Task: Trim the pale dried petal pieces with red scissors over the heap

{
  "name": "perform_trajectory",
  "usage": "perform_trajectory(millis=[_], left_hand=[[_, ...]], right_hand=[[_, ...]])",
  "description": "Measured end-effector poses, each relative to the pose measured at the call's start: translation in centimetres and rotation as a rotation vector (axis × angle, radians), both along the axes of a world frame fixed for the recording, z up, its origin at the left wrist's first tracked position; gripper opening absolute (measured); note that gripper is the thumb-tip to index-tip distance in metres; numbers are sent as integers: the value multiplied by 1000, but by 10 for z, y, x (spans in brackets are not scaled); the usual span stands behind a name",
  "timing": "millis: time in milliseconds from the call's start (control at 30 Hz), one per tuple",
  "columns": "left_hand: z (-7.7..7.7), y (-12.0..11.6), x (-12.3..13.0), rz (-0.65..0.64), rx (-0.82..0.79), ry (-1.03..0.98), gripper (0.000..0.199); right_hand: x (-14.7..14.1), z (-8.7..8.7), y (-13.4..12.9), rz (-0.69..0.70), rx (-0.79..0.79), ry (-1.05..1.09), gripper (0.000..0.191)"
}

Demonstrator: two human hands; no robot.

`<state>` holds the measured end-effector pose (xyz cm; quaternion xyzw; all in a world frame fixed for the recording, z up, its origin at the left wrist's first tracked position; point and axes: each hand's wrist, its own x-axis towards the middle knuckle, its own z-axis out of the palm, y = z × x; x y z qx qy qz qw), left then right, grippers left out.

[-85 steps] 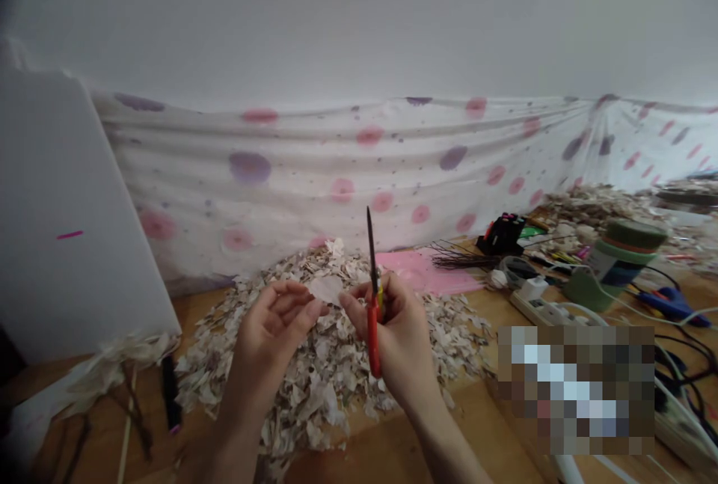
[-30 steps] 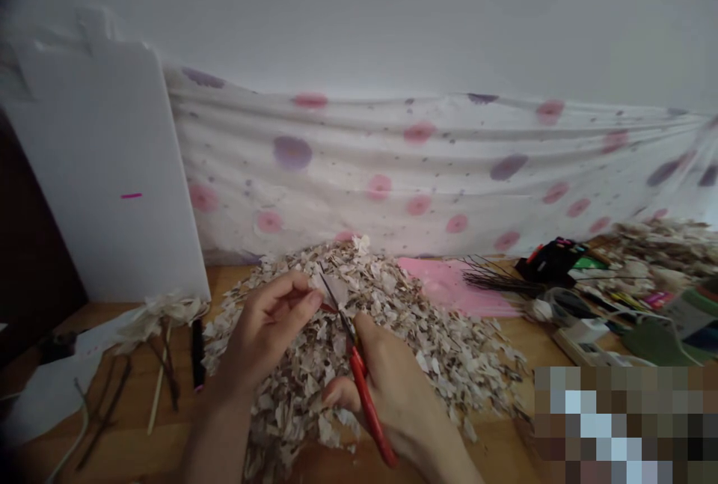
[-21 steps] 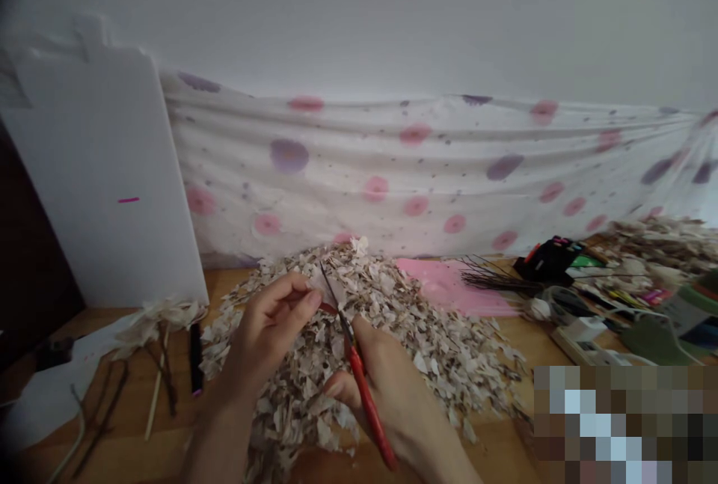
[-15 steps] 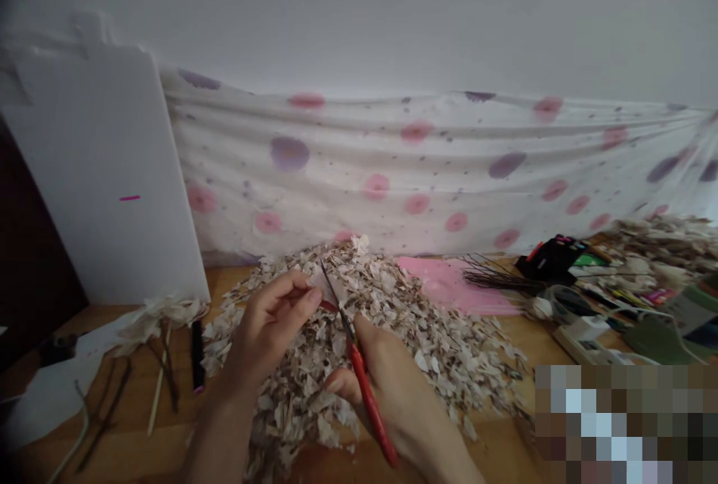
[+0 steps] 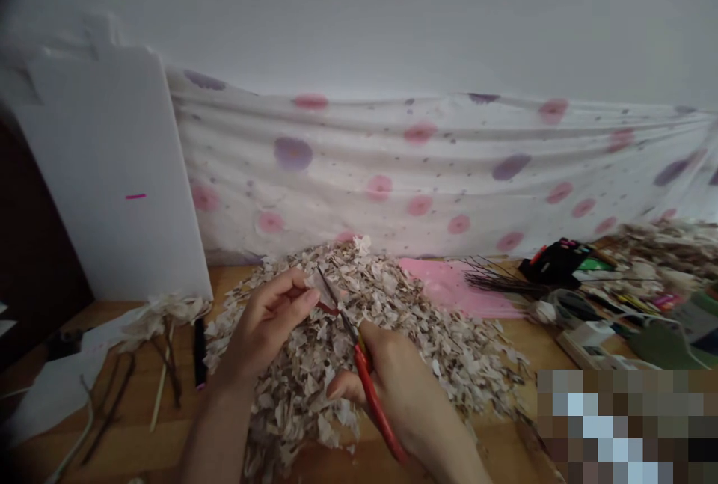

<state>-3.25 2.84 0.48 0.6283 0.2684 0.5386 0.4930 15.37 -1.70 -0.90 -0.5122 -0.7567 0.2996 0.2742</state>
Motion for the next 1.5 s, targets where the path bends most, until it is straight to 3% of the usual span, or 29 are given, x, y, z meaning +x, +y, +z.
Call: perform_trajectory(millis=[233, 567, 700, 1033, 1167, 1333, 1500], left_hand=[[-2, 4, -4, -22, -33, -4, 17], [-1, 4, -9, -34, -28, 24, 17], [2, 2, -9, -116, -39, -5, 14], [-1, 3, -11, -122, -46, -2, 15], [-2, 4, -11, -199, -35, -38, 13], [-5, 6, -13, -138, -36, -2, 15], [-5, 7, -13, -121, -34, 20, 17]], right_hand=[[2, 4, 4, -29, -22, -78, 87], [10, 13, 2, -46, -53, -192, 52], [11, 15, 0, -42, -60, -219, 43], [10, 17, 1, -53, 9, -320, 54], [10, 18, 0, -47, -12, -278, 46], [10, 18, -2, -49, -60, -216, 30], [14, 14, 1, -45, -27, -220, 30]])
